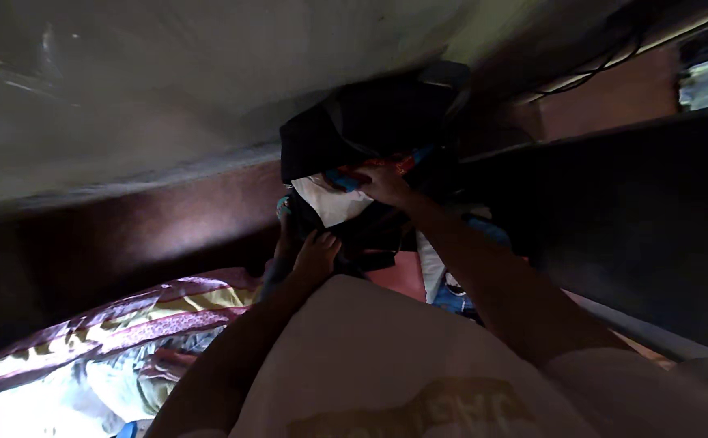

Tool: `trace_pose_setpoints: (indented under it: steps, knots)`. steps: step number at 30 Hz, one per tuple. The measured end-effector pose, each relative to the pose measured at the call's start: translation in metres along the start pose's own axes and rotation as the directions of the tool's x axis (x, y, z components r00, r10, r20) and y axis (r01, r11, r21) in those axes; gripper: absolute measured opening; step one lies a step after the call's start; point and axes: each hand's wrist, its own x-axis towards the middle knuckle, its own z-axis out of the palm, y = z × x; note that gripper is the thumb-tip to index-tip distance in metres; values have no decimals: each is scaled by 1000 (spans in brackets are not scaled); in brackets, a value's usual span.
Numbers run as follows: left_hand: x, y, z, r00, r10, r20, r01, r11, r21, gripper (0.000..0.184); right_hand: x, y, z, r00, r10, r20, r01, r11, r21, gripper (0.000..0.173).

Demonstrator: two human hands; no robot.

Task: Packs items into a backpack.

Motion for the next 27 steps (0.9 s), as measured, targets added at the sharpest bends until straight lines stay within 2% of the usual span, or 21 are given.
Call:
trace_pose_setpoints:
  steps: [4, 7, 11, 20, 23, 26, 27]
  knots:
    - [1, 1, -3, 1000, -1, 21, 1, 1000, -14, 51, 5, 9, -7, 999, -12, -38, 17, 989, 148, 32]
    - [1, -1, -7, 999, 0, 42, 2, 999, -39, 52, 5, 5, -7, 992, 120, -31, -106, 951, 292, 32]
    - [2, -2, -7, 999, 7, 46, -4, 999, -50, 51, 10, 10, -4, 982, 184, -39, -165, 941, 296, 34]
    - [6, -3, -6, 998, 17, 54, -15, 999, -42, 52, 13, 18, -2, 969, 237, -69, -173, 852, 494, 28]
    - [7, -3, -6, 998, 8, 68, -4, 999, -50, 52, 11, 11, 0, 965, 233, -120, -178, 919, 352, 36]
    - [6, -3, -6, 998, 3, 58, -1, 999, -43, 51, 7, 5, 13, 961, 130, -242, -128, 991, 26, 40]
    - [6, -3, -7, 999, 3, 54, -1, 999, -42, 51, 3, -1, 16, 969, 99, -226, -122, 988, -90, 40]
